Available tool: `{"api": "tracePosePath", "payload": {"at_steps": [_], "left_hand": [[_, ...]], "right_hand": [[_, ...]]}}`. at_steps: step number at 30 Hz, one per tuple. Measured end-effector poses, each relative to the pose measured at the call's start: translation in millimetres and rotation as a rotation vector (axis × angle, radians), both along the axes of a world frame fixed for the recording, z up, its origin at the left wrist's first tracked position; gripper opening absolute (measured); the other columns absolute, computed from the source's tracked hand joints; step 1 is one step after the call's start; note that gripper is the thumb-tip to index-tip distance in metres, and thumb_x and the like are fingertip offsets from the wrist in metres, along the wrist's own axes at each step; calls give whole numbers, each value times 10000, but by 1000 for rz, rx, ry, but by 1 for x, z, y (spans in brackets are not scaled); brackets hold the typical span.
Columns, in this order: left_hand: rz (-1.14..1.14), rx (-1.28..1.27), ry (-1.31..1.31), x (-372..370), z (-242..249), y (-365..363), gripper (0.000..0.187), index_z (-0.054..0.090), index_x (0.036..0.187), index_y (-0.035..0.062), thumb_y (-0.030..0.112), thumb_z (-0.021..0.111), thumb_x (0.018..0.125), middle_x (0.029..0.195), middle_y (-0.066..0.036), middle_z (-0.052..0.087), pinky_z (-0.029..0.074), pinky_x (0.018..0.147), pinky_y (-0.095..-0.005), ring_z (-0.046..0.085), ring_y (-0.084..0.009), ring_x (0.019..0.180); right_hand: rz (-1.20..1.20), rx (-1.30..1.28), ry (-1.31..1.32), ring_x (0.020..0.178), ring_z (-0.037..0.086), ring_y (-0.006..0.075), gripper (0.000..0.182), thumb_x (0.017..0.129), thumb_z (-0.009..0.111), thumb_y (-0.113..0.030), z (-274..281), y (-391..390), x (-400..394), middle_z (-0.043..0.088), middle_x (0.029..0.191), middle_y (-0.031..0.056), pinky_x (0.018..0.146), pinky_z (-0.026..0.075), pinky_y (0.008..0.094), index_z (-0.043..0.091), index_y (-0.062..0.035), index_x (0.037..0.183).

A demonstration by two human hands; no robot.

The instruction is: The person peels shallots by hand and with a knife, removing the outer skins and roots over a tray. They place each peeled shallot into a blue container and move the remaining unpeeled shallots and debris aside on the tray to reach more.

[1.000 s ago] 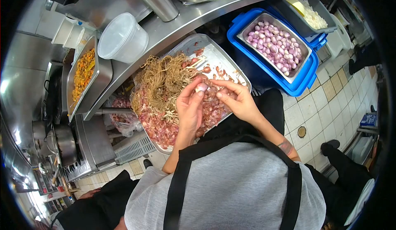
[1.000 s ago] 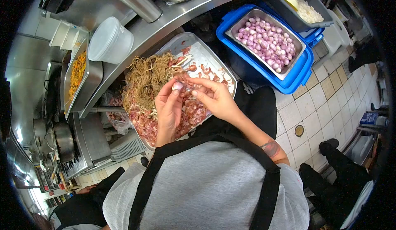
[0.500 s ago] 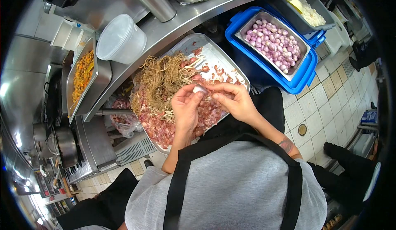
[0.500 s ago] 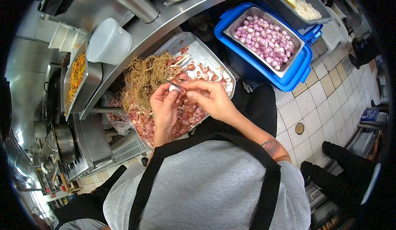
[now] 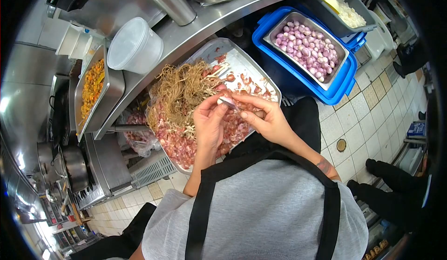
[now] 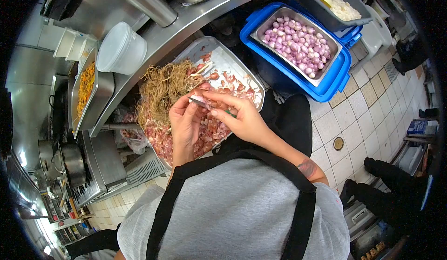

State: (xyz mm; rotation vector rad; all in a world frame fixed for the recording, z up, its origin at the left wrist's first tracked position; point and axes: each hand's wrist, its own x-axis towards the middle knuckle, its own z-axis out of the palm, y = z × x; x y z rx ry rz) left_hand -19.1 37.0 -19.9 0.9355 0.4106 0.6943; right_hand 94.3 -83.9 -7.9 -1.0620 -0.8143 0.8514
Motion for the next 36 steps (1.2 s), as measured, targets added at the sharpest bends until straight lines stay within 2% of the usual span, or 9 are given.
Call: {"api": "tracePosePath", "payload": {"at_steps": [2, 8, 11, 14, 17, 24, 27, 30, 36], "left_hand": [[21, 38, 2, 0, -4, -1, 233, 581, 1044, -40, 25, 624, 824, 980, -121, 634, 519, 712, -251, 622, -159, 829], [67, 110, 28, -2, -6, -4, 213, 584, 1022, -43, 11, 624, 820, 948, -108, 640, 525, 715, -256, 625, -155, 813], [101, 163, 36, 0, 0, -9, 236, 581, 1041, -47, -7, 625, 812, 959, -117, 636, 532, 727, -267, 625, -158, 830], [88, 189, 61, 1, 5, -11, 293, 564, 1091, -53, -18, 627, 807, 978, -132, 630, 536, 743, -274, 625, -165, 844], [44, 171, 78, 1, 3, -9, 345, 540, 1138, -61, -23, 625, 805, 1001, -142, 623, 537, 757, -278, 625, -172, 851], [20, 172, 75, 1, 3, -4, 373, 516, 1150, -83, -98, 602, 787, 1081, -149, 591, 480, 878, -298, 587, -193, 986], [21, 325, 98, -2, -5, -1, 375, 506, 1156, -74, -73, 606, 795, 1062, -163, 600, 500, 862, -320, 601, -195, 960], [-2, 312, 5, -1, -14, -4, 346, 516, 1139, -57, -73, 594, 802, 1106, -156, 584, 478, 897, -319, 586, -201, 1002], [-99, -91, -264, 2, -22, -5, 359, 514, 1150, 23, -56, 586, 808, 1209, -138, 529, 466, 925, -307, 529, -213, 1106]], "right_hand": [[-14, 4, -60, 1053, 553, 142, 326, 848, 572, -39, 0, -1, 0, 605, 1146, 126, 890, 432, 272, 557, 24, 1168], [-50, -15, -108, 1026, 573, 149, 308, 858, 563, -33, -6, 0, -1, 623, 1109, 125, 884, 435, 261, 563, 22, 1161], [-125, 31, -94, 794, 610, 110, 292, 881, 546, -56, -8, 2, -5, 655, 940, 93, 709, 481, 218, 565, 9, 1165], [166, -93, 435, 553, 492, 43, 278, 908, 521, -93, -8, -4, 9, 589, 757, 34, 491, 399, 175, 566, -15, 1172], [165, -125, 530, 459, 332, 8, 273, 925, 500, -119, -5, -3, 12, 485, 668, -12, 399, 257, 167, 566, -39, 1177], [51, -97, 294, 467, 351, 16, 266, 918, 514, -120, -22, 6, 8, 487, 677, -17, 407, 257, 166, 583, -48, 1165], [66, -120, 357, 464, 358, 21, 270, 914, 527, -131, -23, 8, 9, 498, 693, -12, 396, 253, 168, 582, -59, 1168], [95, -214, 569, 457, 364, 28, 285, 913, 533, -154, -20, 6, 10, 508, 721, -10, 380, 251, 162, 567, -81, 1186], [151, -246, 845, 454, 376, 36, 296, 915, 532, -191, -26, 3, 15, 504, 743, -8, 374, 264, 146, 546, -91, 1194]]}}
